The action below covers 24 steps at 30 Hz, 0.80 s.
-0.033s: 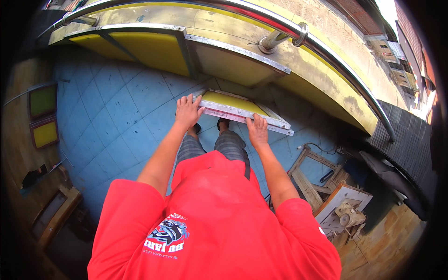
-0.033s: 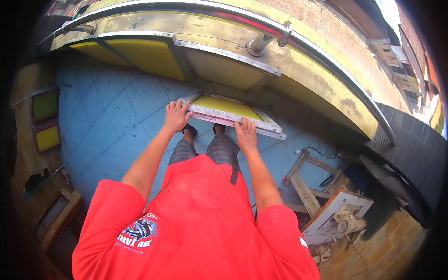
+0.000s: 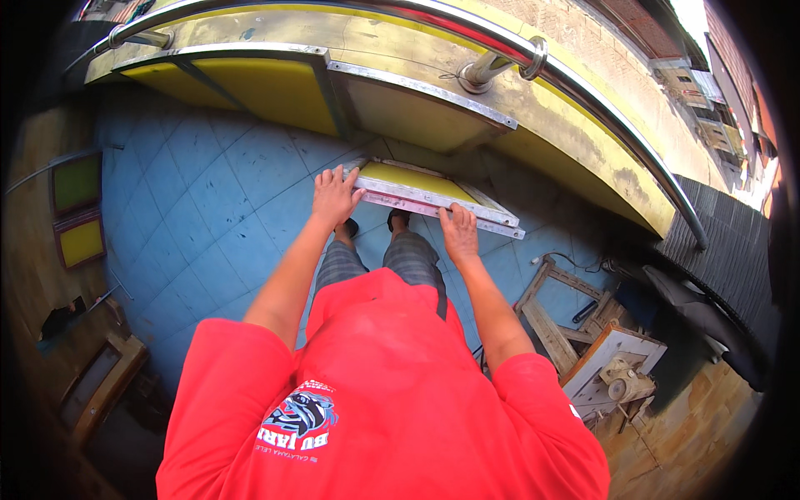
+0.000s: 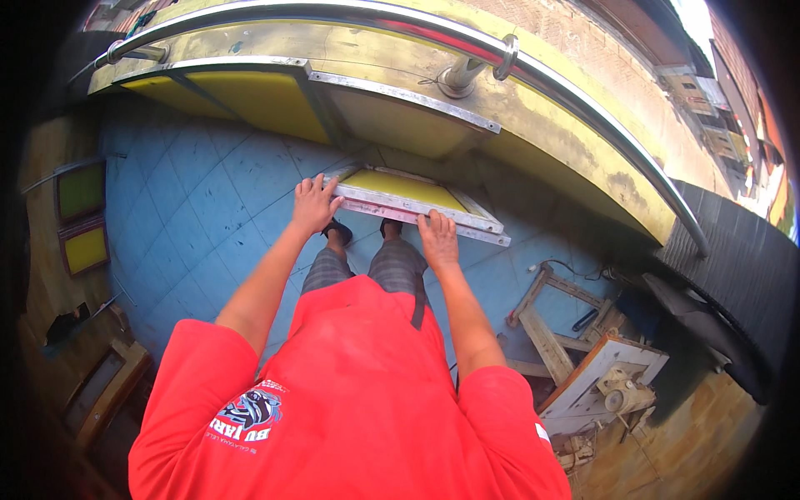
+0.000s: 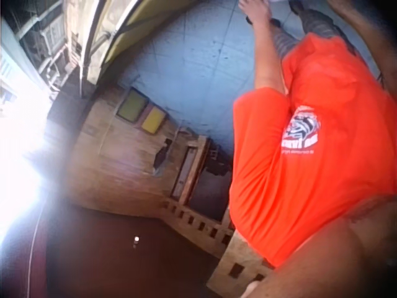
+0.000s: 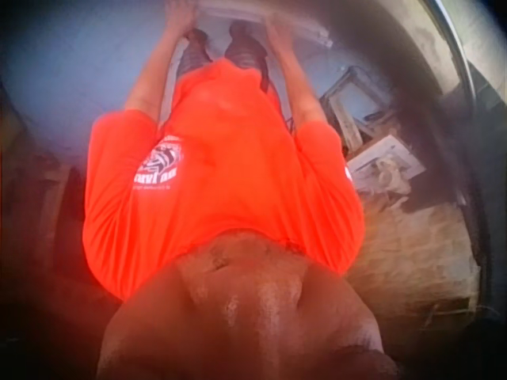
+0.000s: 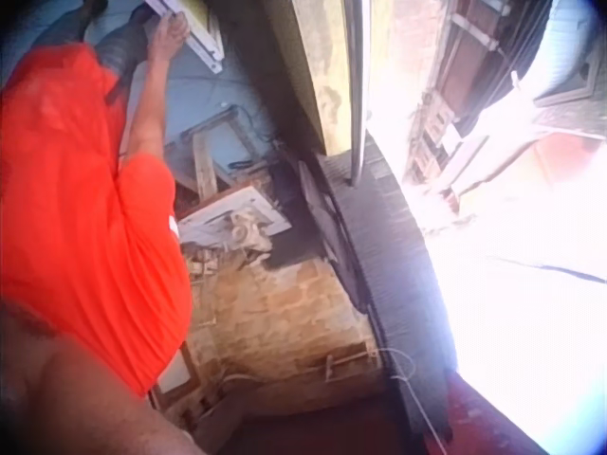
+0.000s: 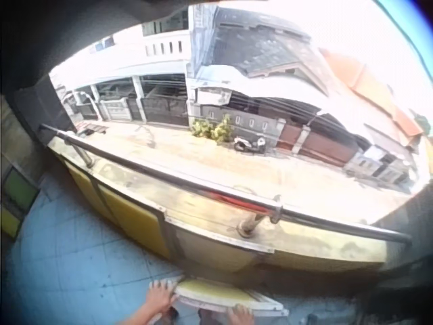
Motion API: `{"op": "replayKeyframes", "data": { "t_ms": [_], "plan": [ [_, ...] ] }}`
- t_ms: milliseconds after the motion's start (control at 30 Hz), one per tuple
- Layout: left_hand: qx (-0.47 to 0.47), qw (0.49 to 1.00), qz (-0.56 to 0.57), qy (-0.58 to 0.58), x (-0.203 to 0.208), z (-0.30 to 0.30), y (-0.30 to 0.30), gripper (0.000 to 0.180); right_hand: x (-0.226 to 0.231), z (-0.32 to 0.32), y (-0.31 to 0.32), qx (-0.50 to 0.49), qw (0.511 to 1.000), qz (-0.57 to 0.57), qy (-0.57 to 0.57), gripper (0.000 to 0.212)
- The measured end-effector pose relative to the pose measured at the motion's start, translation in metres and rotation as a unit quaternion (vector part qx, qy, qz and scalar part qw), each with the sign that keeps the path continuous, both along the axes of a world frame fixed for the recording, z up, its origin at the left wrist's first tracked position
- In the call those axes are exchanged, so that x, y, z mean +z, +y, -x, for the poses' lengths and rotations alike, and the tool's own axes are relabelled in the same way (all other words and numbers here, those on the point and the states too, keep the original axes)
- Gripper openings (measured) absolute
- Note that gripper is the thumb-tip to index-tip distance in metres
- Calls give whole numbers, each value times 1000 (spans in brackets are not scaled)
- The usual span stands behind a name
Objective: The person picks up a stack of papers and carries them to another room, then retrieves a screen printing frame from a balcony and brings it inside to a wash area, where they rinse a small sponge.
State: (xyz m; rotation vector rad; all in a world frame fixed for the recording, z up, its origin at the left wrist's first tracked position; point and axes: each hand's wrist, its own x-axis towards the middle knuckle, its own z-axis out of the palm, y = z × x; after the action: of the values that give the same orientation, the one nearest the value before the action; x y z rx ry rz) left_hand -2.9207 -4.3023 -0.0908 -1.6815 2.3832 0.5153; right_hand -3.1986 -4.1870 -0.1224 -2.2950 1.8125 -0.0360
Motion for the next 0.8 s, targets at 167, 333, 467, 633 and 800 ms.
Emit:
{"op": "replayKeyframes", "data": {
  "t_ms": [167,333,467,633,800],
  "plan": [
    [-23,997,56,-38,-10,9,-19,56,4,0,11,-17,1000,-17,10,45],
    [-50,993,4,-103,11,29,-43,54,9,-6,10,-58,998,-16,-15,40],
    [-84,993,9,-86,-9,22,-50,31,3,3,20,-62,978,-202,0,25],
    [-57,991,-79,-96,-21,17,-54,25,8,64,64,-71,981,-177,23,23],
    [-114,985,5,-127,-9,18,-42,31,71,150,107,-128,969,-209,-31,32]
  ]
}}
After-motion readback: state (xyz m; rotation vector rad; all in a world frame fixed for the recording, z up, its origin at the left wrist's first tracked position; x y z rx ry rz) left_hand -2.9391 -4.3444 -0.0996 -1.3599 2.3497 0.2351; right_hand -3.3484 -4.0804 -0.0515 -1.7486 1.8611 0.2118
